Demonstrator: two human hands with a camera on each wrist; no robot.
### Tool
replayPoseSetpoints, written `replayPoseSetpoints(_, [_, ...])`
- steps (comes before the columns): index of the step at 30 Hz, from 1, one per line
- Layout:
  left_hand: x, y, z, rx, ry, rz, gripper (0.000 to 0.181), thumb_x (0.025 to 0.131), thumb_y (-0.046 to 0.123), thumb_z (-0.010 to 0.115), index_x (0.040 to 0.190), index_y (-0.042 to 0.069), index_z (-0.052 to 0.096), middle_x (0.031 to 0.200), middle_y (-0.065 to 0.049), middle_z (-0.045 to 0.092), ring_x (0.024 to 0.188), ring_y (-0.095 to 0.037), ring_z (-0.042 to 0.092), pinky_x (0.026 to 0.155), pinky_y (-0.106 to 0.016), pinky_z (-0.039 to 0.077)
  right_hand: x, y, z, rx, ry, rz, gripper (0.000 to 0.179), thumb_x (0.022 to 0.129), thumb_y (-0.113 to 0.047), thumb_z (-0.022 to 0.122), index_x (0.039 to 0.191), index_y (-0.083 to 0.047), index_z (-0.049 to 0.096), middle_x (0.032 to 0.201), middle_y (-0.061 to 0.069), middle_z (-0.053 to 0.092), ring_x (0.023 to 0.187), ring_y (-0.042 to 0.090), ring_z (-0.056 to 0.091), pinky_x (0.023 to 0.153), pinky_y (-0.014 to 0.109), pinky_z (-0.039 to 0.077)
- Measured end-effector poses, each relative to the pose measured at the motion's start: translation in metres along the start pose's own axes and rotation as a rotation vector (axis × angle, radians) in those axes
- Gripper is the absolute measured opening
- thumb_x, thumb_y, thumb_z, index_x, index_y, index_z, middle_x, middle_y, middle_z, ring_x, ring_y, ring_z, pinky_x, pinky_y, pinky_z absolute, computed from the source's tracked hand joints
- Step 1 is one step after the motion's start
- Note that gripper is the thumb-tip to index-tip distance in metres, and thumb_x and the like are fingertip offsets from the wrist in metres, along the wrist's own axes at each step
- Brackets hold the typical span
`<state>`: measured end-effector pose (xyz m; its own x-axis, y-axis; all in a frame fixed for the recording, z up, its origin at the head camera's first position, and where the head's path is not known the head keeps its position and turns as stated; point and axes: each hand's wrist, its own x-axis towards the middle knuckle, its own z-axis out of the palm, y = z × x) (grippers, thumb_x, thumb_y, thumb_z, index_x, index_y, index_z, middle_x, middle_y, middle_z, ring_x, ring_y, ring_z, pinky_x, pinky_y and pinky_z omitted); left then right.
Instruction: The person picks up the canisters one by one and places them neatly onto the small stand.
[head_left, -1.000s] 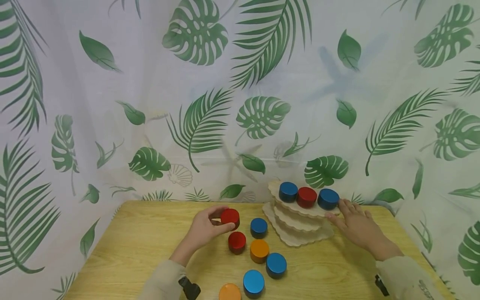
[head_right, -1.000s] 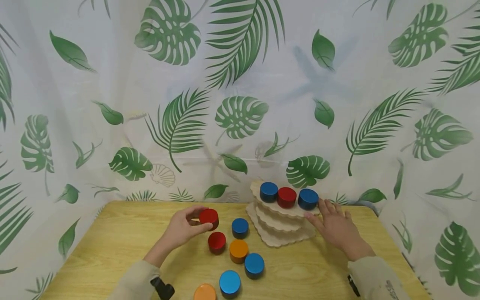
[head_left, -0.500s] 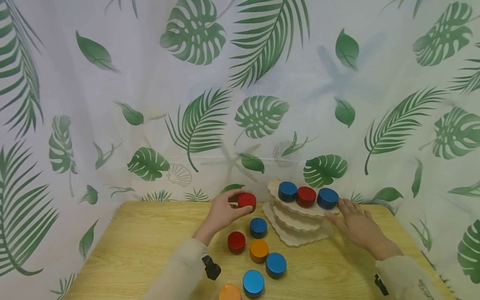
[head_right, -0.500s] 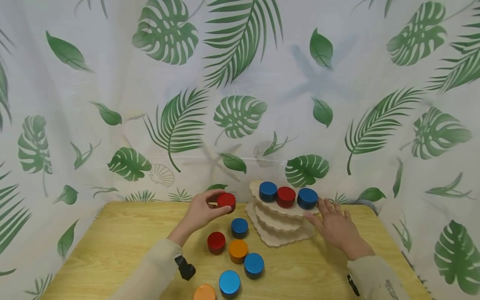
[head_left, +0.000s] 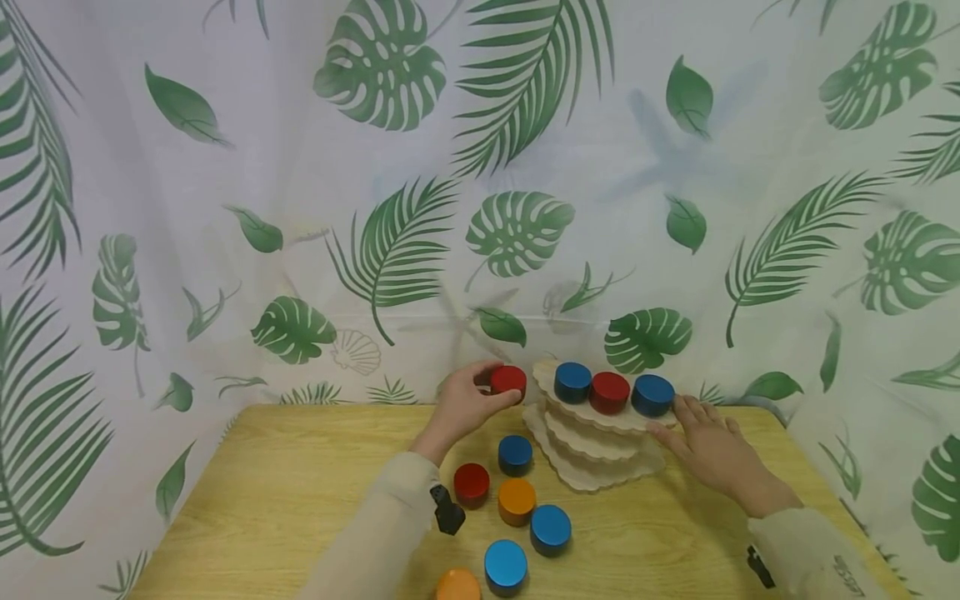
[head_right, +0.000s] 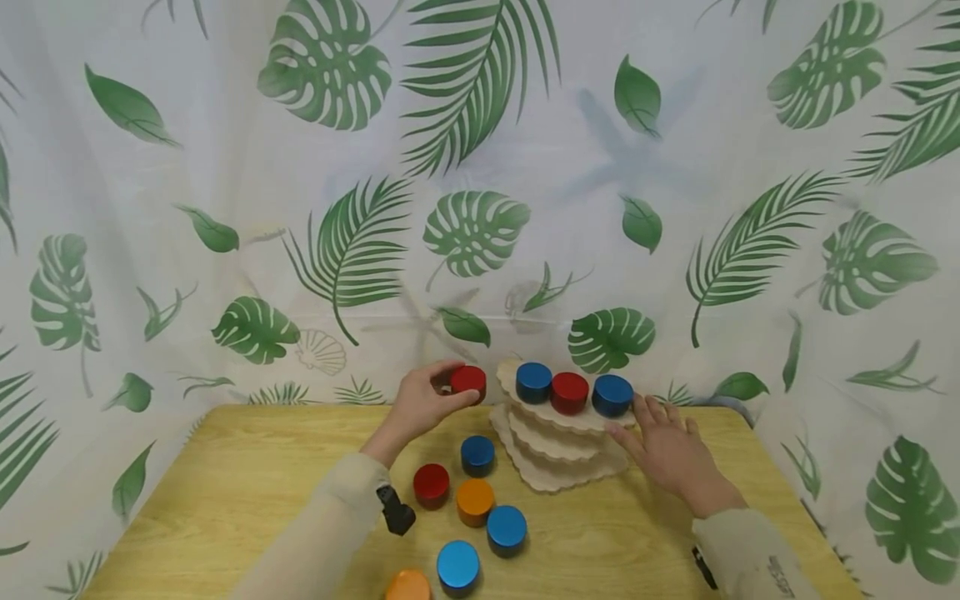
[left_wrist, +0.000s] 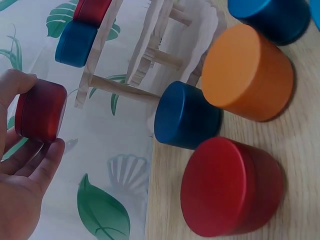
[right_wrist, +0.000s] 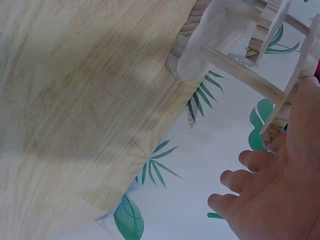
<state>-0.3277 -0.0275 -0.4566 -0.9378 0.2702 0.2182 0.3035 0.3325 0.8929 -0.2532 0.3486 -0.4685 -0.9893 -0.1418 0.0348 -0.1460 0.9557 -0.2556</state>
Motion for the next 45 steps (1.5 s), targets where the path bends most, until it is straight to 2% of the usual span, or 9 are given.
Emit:
replayPoseSetpoints(5, [0.009,0.001,0.006,-0.02,0.004,0.017,0.059,0.091,0.022,0.084,0.142,0.003,0.064,0.129,-0.015,0.073,0.109,-0.033,0.071,0.09,-0.037,0.063,-0.001,0.0,-0.002,0.009,-0.002,0.001,0.09,0.11,-0.06,0.038,0.157,0.016,0.031,0.162,0.043,0.027,0.146,0.068,0.025,0.111,0.085,0.024])
replayPoseSetpoints(11, [0.018,0.002,0.014,-0.03,0.017,0.02,0.062,0.091,0.023,0.084,0.144,0.001,0.062,0.13,-0.018,0.073,0.11,-0.034,0.072,0.087,-0.034,0.064,-0.001,0.0,-0.001,0.016,-0.011,0.004,0.091,0.11,-0.061,0.038,0.157,0.016,0.03,0.162,0.043,0.026,0.147,0.068,0.023,0.111,0.085,0.023])
replayPoseSetpoints(19, [0.029,0.007,0.025,0.014,0.013,0.047,0.064,0.09,0.024,0.085,0.145,0.0,0.061,0.132,-0.018,0.072,0.109,-0.033,0.072,0.084,-0.032,0.063,-0.001,0.001,0.0,0.021,-0.005,0.008,0.091,0.11,-0.061,0.038,0.157,0.016,0.03,0.163,0.043,0.025,0.147,0.067,0.023,0.112,0.085,0.022])
replayPoseSetpoints(24, [0.034,0.004,0.034,0.037,0.011,0.054,0.067,0.09,0.022,0.084,0.147,-0.002,0.059,0.135,-0.019,0.071,0.113,-0.033,0.073,0.09,-0.035,0.063,-0.002,0.002,0.001,0.026,-0.006,0.012,0.091,0.11,-0.062,0.038,0.158,0.015,0.03,0.163,0.042,0.025,0.148,0.066,0.022,0.113,0.084,0.022])
replayPoseSetpoints(28, [0.036,0.002,0.04,0.035,0.015,0.039,0.067,0.091,0.022,0.084,0.148,-0.001,0.058,0.136,-0.018,0.07,0.117,-0.032,0.072,0.095,-0.039,0.062,-0.002,0.001,0.0,0.034,-0.01,0.014,0.091,0.109,-0.062,0.038,0.158,0.015,0.03,0.164,0.041,0.025,0.149,0.066,0.022,0.114,0.084,0.02])
replayPoseSetpoints(35, [0.035,0.003,0.044,-0.05,0.032,0.018,0.065,0.093,0.022,0.083,0.147,-0.003,0.057,0.138,-0.021,0.069,0.12,-0.037,0.071,0.102,-0.042,0.06,-0.002,-0.001,-0.001,0.026,-0.006,0.011,0.091,0.109,-0.062,0.039,0.158,0.015,0.031,0.164,0.041,0.026,0.149,0.066,0.023,0.114,0.084,0.021])
replayPoseSetpoints(40, [0.035,0.002,0.047,-0.08,0.044,0.003,0.063,0.093,0.023,0.083,0.145,-0.002,0.059,0.135,-0.02,0.07,0.12,-0.037,0.071,0.101,-0.04,0.06,-0.001,0.0,0.0,0.029,-0.001,0.008,0.091,0.109,-0.062,0.039,0.158,0.014,0.03,0.164,0.041,0.025,0.149,0.066,0.022,0.113,0.084,0.02])
replayPoseSetpoints(45, [0.036,0.002,0.049,-0.059,0.047,0.013,0.066,0.095,0.024,0.081,0.15,-0.002,0.056,0.134,-0.02,0.071,0.121,-0.035,0.071,0.103,-0.04,0.059,-0.001,0.001,0.001,0.03,0.004,0.007,0.091,0.109,-0.062,0.04,0.158,0.014,0.03,0.164,0.041,0.026,0.149,0.065,0.023,0.113,0.084,0.02])
